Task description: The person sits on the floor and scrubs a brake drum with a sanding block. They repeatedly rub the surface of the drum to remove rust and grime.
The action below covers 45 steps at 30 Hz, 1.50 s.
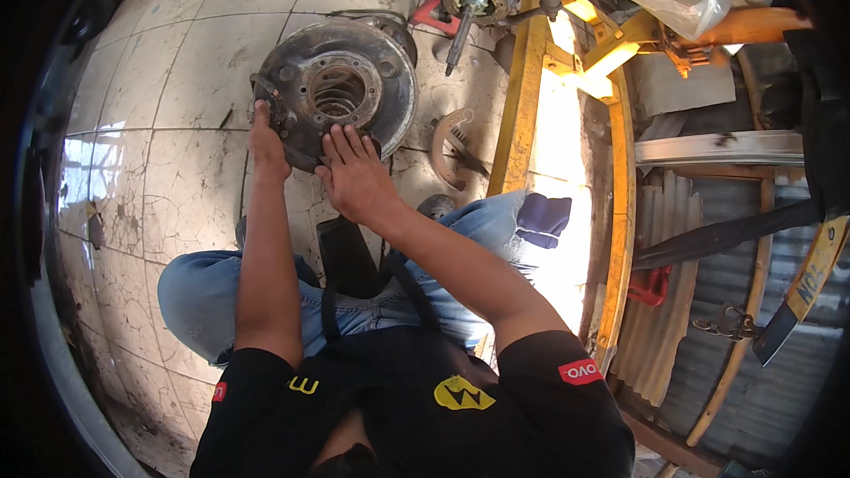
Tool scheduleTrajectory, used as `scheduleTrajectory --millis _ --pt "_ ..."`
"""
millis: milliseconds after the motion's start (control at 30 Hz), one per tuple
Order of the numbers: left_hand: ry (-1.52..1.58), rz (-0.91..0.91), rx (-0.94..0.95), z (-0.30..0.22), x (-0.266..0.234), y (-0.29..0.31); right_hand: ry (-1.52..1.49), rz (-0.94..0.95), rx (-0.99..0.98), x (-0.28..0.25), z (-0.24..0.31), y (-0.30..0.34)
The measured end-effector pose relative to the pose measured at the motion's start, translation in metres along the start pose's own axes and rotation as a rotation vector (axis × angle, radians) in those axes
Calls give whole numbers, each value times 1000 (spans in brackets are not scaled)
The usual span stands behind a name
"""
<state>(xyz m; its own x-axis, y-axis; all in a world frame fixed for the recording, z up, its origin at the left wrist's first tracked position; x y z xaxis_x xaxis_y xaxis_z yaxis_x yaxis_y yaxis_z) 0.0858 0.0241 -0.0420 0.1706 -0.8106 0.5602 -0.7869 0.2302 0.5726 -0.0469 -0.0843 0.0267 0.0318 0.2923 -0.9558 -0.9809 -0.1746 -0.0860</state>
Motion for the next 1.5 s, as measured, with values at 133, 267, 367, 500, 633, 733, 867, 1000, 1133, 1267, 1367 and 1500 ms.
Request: scheduleTrajectory --millis 133,267,367,500,633,733,867,1000,1133,1267,1367,1500 --pt "-90 -104 88 -4 -4 2 -49 70 -37 -1 0 12" --pt "-127 -100 64 -5 -3 3 -29 -10 28 -1 1 -2" --pt "-78 -130 18 -1 -13 -3 -84 84 -24 -3 12 14" --pt "-158 -84 68 -1 -9 -5 8 -38 -5 -5 -4 -2" --pt "-174 -165 50 -2 -13 -5 28 -73 -4 1 -2 -6" --pt "-145 -138 84 -3 -13 0 6 -10 -51 6 7 8" --pt "-224 -126 68 -6 -8 1 49 -122 -3 -1 -7 -13" --pt "-219 -181 88 -5 -11 -5 18 -91 -7 4 -3 -7" --pt "-210 -124 66 2 -9 -4 6 -9 -15 5 -2 10" --pt "-205 -154 28 -3 -9 -6 28 -80 29 -2 -17 -28" --pt "-148 -137 31 -3 -13 -3 33 -52 -21 0 -8 -19" --pt "-213 -146 89 -8 -8 4 37 -30 -58 -2 -4 -6"
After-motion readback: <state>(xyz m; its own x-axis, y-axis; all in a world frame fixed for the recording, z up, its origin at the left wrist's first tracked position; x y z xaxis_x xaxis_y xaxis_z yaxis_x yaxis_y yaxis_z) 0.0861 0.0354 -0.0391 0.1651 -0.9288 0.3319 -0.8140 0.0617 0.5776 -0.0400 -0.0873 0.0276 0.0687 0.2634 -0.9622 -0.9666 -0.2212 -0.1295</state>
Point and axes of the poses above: each hand's wrist, its own y-axis away from the middle knuckle, its own x-axis out of the palm, z = x × y, the point moved 6 cm from there along -y, towards the middle knuckle, and after that the axes turned 8 degrees about -x, right-handed, at the moved point
